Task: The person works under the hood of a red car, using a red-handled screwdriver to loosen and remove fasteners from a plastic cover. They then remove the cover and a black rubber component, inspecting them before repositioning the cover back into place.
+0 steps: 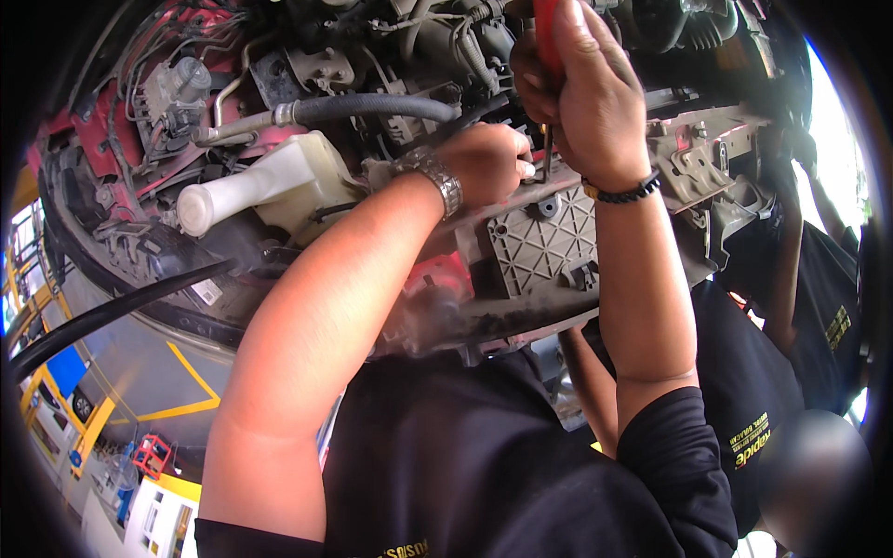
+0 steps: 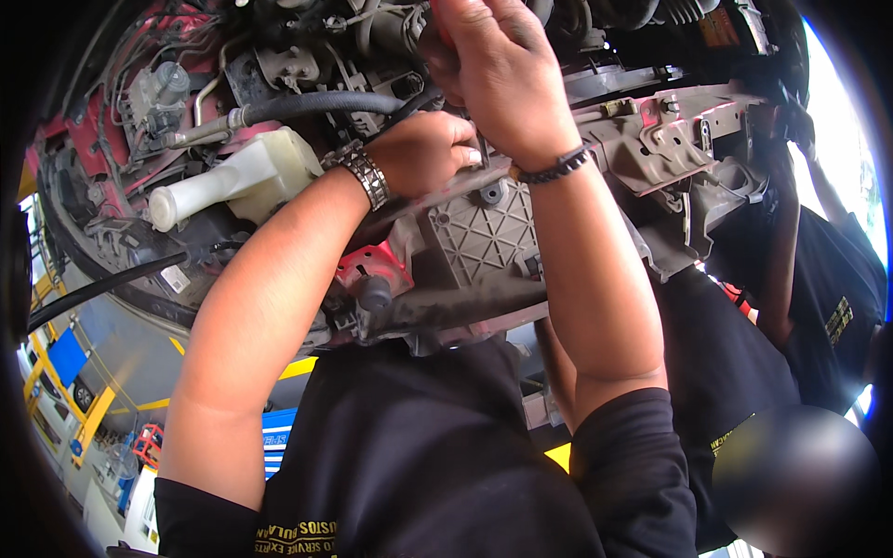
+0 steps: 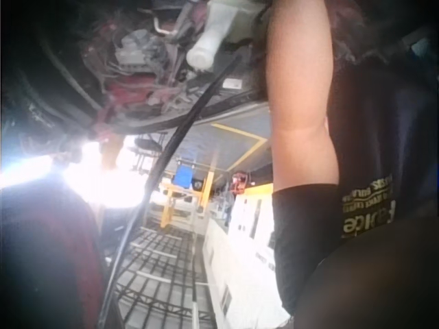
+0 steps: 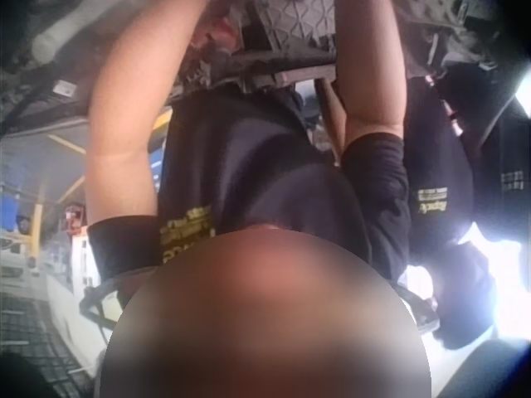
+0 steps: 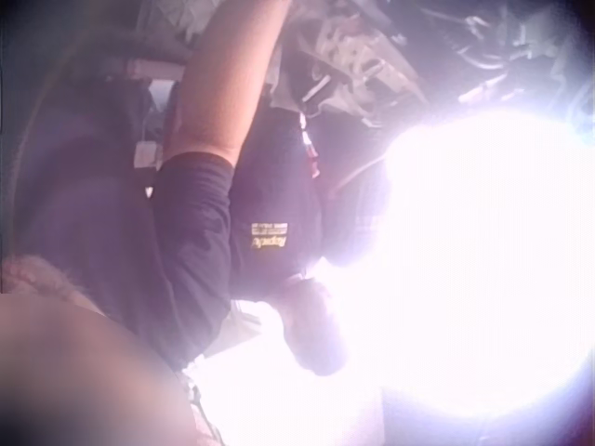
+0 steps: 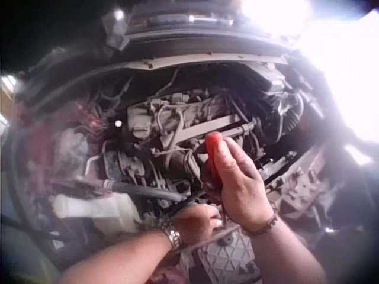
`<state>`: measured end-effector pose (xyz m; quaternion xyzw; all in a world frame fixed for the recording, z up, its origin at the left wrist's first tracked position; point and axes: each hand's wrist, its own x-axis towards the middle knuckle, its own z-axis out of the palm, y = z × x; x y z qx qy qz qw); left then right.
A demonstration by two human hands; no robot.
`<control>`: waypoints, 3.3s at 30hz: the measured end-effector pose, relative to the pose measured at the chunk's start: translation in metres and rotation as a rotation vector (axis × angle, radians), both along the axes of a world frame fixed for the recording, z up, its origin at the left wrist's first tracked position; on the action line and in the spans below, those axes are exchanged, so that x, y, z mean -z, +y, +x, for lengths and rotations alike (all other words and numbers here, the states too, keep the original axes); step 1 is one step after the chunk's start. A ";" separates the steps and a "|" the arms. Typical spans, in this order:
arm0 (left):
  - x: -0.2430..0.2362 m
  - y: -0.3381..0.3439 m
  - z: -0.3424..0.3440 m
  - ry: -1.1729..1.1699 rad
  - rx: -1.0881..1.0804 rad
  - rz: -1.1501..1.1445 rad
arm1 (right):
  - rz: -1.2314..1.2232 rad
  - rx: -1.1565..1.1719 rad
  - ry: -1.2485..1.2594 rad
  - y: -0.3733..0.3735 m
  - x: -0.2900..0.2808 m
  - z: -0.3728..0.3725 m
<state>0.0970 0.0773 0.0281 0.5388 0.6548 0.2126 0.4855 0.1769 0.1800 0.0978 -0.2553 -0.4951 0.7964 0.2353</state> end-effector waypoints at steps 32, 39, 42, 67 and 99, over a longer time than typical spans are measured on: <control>0.015 0.012 -0.004 0.082 -0.087 -0.168 | 0.312 0.261 0.029 -0.007 -0.073 0.058; 0.024 0.002 0.001 0.131 -0.175 -0.062 | 0.261 0.146 0.411 0.003 -0.071 0.152; 0.027 0.002 0.001 0.164 -0.138 -0.103 | 0.135 0.098 0.444 -0.007 -0.080 0.171; -0.028 -0.008 0.009 0.359 -0.007 -0.121 | 0.215 -0.154 0.768 0.015 -0.060 0.146; -0.149 -0.078 -0.006 0.273 0.460 0.378 | 0.936 -0.841 -1.152 0.216 -0.015 0.116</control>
